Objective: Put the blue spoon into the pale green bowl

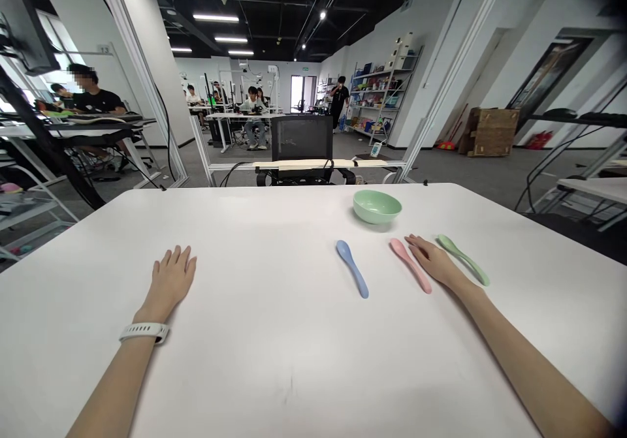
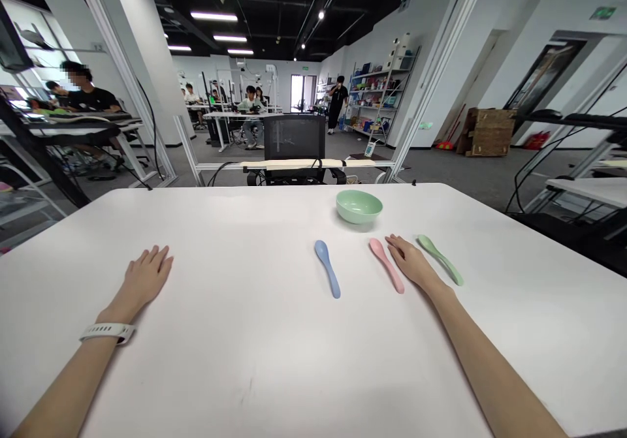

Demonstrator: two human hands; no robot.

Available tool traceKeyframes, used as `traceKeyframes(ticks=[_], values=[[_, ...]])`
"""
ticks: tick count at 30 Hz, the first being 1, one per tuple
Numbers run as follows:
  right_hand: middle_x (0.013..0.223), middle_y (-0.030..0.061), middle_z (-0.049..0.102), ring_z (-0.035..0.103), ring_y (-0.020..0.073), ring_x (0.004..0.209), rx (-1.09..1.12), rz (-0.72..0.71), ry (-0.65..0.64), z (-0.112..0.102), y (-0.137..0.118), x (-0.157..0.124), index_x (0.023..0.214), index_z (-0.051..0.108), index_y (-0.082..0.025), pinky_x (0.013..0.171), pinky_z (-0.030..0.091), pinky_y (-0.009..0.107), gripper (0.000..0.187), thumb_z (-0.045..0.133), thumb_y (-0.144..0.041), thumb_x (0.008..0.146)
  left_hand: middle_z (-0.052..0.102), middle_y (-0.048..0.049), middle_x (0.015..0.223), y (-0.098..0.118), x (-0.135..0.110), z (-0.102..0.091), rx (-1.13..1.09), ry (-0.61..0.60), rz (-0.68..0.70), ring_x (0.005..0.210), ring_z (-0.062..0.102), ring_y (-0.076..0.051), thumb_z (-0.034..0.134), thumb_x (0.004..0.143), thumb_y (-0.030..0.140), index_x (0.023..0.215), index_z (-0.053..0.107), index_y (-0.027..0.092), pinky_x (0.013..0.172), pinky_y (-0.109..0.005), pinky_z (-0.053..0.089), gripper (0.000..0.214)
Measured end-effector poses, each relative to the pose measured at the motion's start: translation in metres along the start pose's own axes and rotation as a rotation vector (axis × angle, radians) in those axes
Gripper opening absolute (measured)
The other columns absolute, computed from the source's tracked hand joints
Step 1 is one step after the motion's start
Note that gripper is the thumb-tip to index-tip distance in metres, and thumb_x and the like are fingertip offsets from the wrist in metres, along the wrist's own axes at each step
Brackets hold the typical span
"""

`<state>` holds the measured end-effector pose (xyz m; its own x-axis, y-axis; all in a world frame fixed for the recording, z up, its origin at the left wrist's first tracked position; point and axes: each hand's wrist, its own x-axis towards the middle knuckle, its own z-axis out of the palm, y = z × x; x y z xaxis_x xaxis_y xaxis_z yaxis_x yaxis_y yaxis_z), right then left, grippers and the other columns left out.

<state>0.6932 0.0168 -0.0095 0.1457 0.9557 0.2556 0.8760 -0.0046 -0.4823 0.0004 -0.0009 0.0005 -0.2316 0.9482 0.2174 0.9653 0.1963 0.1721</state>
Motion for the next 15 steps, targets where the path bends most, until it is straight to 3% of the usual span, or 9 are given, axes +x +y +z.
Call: traceKeyframes(ticks=[10,15], values=[[0.16,0.017,0.067,0.056,0.0355,0.158,-0.017,-0.024,-0.004,0.0018,0.0038,0.0009,0.139,0.078,-0.017,0.131,0.045,0.053,0.055,0.044,-0.042,0.104,0.048,-0.0223,0.177,-0.005,0.0023,0.0048,0.024,0.008,0.008,0.166,0.041,-0.041,0.02,0.11,0.044,0.165,0.055,0.009,0.135,-0.065,0.034,0.074],[0.156,0.022,0.069,0.055,0.0391,0.158,0.001,-0.046,0.053,-0.0033,-0.0001,0.0009,0.136,0.077,-0.015,0.131,0.043,0.059,0.057,0.041,-0.044,0.103,0.047,-0.0217,0.178,-0.0055,0.0026,0.0059,0.032,0.001,0.005,0.167,0.039,-0.041,0.019,0.11,0.044,0.166,0.053,0.009,0.135,-0.065,0.033,0.074]])
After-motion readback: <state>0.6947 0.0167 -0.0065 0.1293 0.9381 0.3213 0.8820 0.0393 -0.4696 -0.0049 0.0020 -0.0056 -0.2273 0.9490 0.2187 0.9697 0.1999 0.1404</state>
